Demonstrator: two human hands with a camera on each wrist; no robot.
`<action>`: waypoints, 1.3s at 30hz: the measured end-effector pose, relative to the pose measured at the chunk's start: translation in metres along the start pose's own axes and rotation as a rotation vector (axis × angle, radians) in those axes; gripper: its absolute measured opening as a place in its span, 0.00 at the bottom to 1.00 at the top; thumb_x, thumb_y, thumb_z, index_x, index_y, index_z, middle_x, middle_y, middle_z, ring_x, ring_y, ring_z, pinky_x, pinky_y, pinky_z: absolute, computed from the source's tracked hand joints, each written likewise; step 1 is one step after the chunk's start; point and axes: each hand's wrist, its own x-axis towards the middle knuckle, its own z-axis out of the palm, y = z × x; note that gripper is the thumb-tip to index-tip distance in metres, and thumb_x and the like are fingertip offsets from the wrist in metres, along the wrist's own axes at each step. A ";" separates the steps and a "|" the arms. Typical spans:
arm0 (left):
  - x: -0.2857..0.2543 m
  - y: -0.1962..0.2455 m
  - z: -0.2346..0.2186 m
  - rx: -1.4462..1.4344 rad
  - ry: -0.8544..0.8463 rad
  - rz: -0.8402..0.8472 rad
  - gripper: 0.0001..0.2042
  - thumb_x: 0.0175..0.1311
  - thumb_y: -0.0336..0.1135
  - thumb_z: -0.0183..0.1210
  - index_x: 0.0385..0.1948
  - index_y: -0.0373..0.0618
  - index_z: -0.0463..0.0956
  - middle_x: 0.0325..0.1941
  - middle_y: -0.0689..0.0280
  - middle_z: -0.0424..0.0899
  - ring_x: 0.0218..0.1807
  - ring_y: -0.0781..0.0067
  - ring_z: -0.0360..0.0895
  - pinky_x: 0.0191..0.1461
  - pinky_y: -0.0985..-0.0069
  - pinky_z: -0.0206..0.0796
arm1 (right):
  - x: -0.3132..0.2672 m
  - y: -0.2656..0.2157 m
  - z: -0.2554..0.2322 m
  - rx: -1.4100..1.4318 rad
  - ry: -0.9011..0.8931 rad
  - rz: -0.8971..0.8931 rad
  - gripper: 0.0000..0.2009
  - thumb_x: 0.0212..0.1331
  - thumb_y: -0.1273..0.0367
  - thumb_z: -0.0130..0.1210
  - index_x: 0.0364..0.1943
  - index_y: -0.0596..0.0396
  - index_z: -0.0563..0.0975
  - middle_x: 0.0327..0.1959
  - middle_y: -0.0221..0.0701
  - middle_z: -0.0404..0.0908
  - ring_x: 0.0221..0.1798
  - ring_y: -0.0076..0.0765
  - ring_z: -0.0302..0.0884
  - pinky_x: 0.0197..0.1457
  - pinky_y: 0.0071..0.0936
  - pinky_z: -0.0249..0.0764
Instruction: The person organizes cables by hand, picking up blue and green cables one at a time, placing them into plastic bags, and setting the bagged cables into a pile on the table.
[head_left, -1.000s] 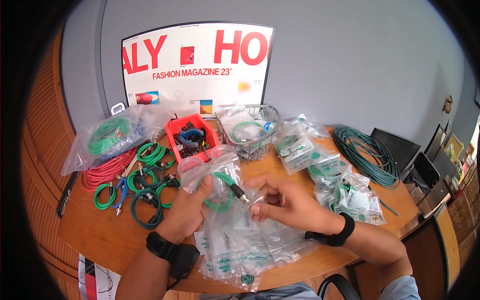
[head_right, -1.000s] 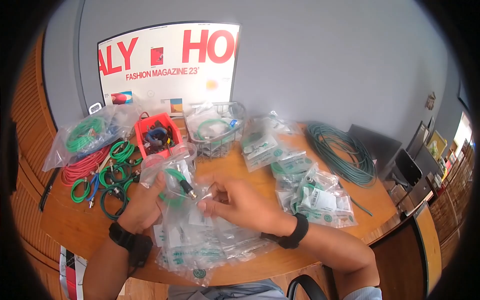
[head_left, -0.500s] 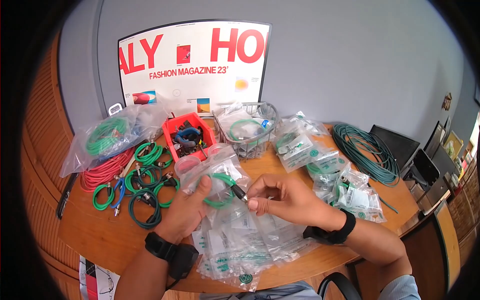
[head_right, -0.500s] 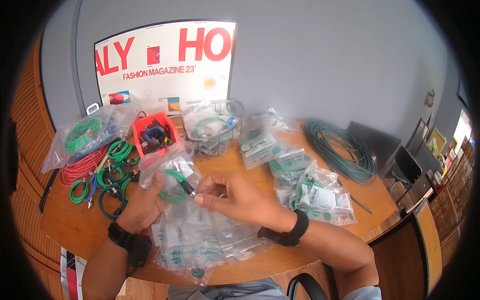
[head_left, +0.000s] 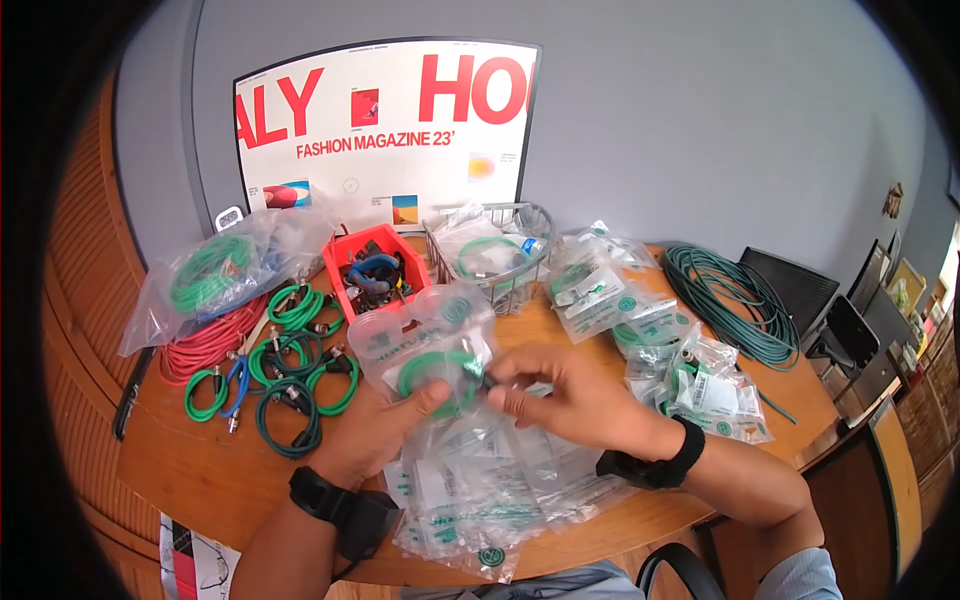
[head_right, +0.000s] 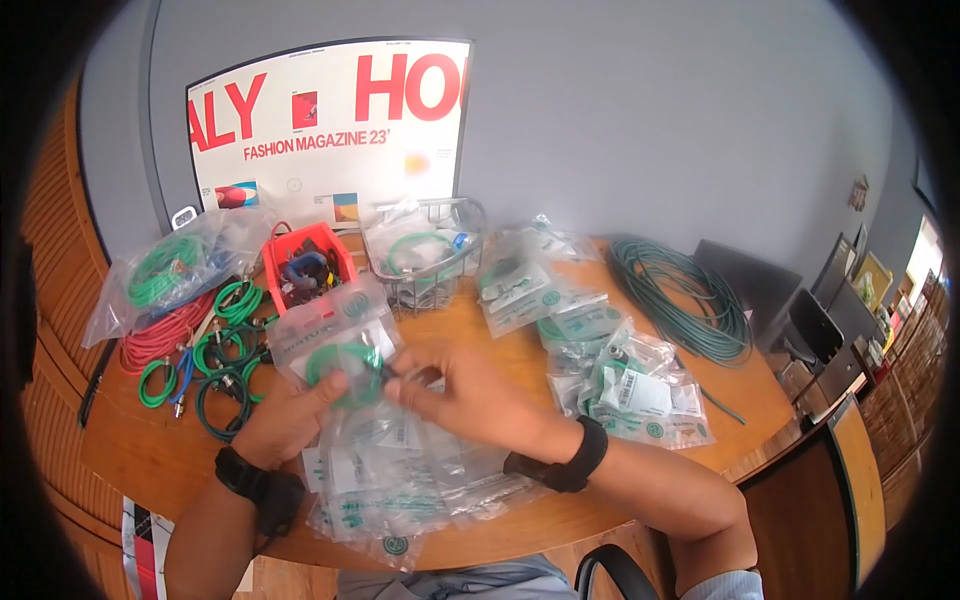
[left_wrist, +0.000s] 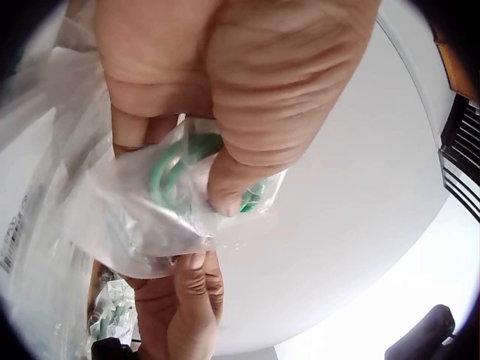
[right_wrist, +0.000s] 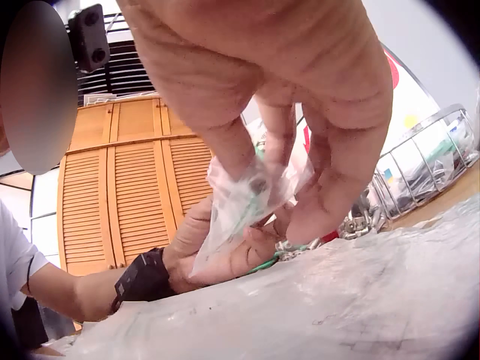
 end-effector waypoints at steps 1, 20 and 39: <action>0.000 0.001 0.001 -0.001 0.000 0.000 0.27 0.69 0.37 0.63 0.68 0.43 0.65 0.63 0.65 0.76 0.63 0.71 0.74 0.62 0.71 0.71 | 0.000 -0.001 0.000 0.163 0.103 0.058 0.08 0.70 0.67 0.57 0.39 0.59 0.78 0.37 0.25 0.80 0.39 0.21 0.78 0.38 0.21 0.80; -0.001 0.005 0.003 -0.237 -0.039 -0.168 0.34 0.72 0.48 0.58 0.75 0.51 0.52 0.73 0.63 0.64 0.72 0.62 0.66 0.64 0.55 0.73 | 0.021 0.011 -0.011 0.376 0.176 -0.047 0.12 0.64 0.72 0.62 0.48 0.63 0.79 0.34 0.35 0.84 0.35 0.22 0.79 0.40 0.24 0.74; -0.003 0.008 0.002 -0.188 0.091 -0.257 0.33 0.65 0.21 0.60 0.72 0.50 0.58 0.69 0.68 0.70 0.70 0.69 0.68 0.67 0.67 0.70 | 0.001 0.002 0.000 0.028 0.141 0.021 0.33 0.63 0.62 0.66 0.67 0.60 0.62 0.50 0.43 0.82 0.47 0.30 0.82 0.48 0.28 0.79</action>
